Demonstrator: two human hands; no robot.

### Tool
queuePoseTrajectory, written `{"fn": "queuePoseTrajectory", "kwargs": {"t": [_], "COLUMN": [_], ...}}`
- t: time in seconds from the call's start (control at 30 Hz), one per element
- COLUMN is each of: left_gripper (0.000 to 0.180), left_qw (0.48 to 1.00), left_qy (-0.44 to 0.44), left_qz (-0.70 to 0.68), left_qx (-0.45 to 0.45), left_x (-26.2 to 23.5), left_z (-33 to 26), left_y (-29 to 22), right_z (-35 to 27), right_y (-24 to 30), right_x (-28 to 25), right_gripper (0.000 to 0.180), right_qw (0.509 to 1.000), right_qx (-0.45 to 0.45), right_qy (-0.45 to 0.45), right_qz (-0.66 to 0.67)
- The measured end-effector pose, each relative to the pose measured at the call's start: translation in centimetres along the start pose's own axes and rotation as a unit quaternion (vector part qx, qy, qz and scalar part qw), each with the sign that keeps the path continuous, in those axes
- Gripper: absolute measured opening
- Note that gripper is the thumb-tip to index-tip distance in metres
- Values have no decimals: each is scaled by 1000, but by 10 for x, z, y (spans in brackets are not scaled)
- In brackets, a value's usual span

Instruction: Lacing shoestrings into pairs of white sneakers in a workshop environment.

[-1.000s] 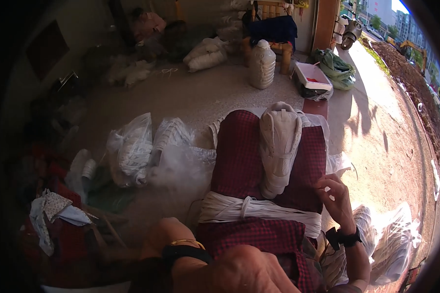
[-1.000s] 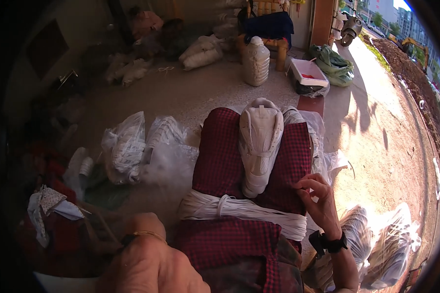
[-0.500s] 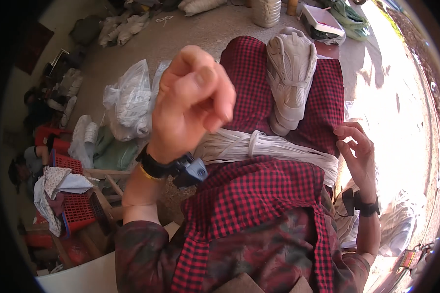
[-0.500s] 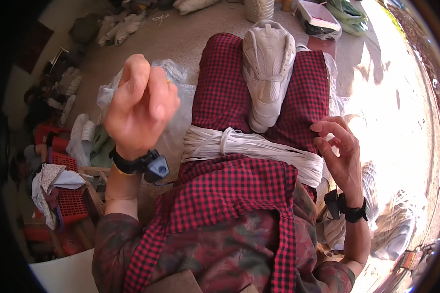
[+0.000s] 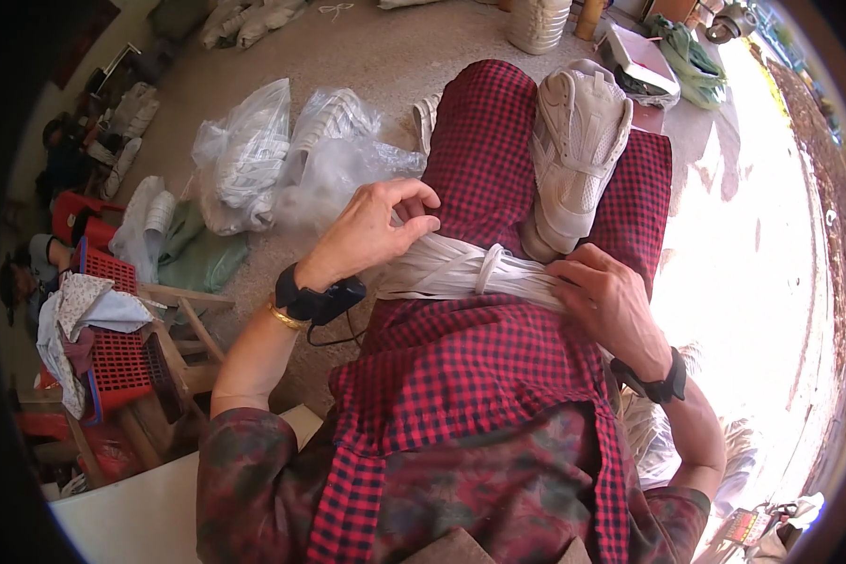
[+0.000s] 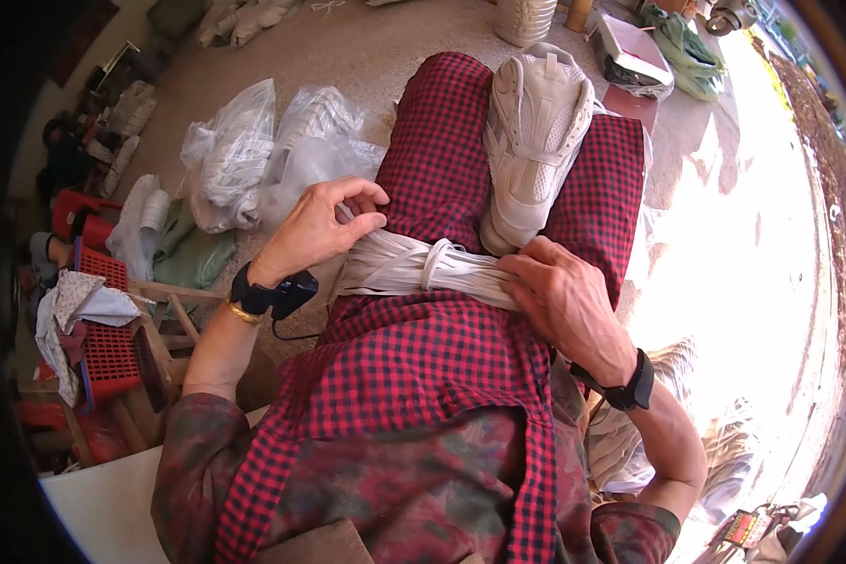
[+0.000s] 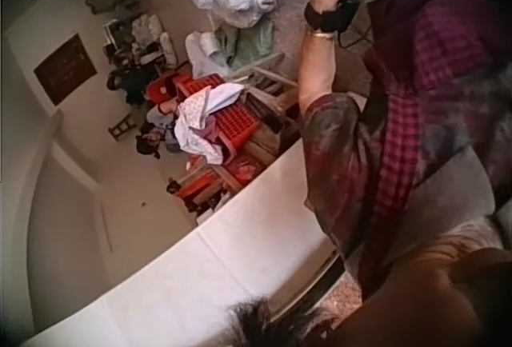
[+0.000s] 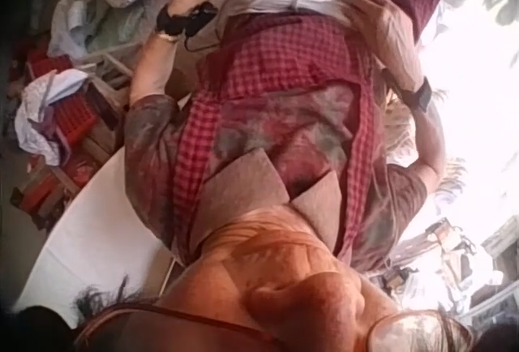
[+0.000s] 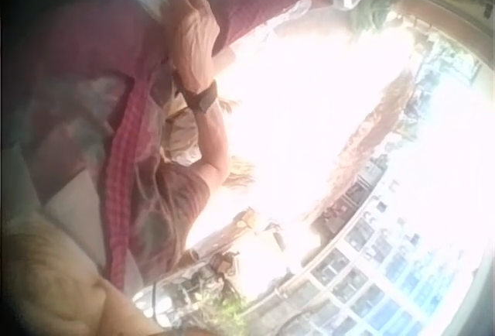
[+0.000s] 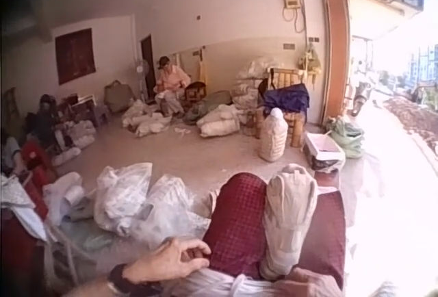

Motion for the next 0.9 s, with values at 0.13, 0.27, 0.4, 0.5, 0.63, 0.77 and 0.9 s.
{"fn": "queuePoseTrajectory", "kwargs": {"t": [0.13, 0.27, 0.4, 0.5, 0.63, 0.77, 0.9], "left_gripper": [44, 46, 27, 16, 17, 17, 19], "left_qw": [994, 972, 975, 973, 963, 972, 933], "left_qy": [-50, -139, -63, 42, 93, 63, 170], "left_qz": [77, 135, 9, -89, -93, -84, -283], "left_qx": [57, 132, 215, 207, 237, 209, 145], "left_x": [1, 3, 16, 40, 51, 41, 47], "left_z": [-1, -3, 11, 25, 32, 29, 26], "left_y": [-18, -35, -73, -90, -98, -90, -114], "right_z": [10, 15, 13, 9, 12, 22, 19], "right_y": [4, 14, 13, 3, -6, 6, 15], "right_x": [7, -14, -19, -15, -19, -37, -66], "right_gripper": [15, 11, 7, 9, 9, 6, 9], "right_qw": [998, 997, 995, 979, 956, 977, 963], "right_qx": [-53, -61, -6, 90, 175, 95, 59], "right_qy": [16, -40, -60, -41, -7, -68, -195], "right_qz": [-16, -12, 77, 177, 233, 180, 174]}}
Point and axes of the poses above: each hand's wrist, its own z-axis towards the middle knuckle, its own x-axis out of the palm, y = z × x, the point moved 6 cm from there along z, towards the middle knuckle, and after that the axes turned 1 degree about y, right-handed, at the moved point
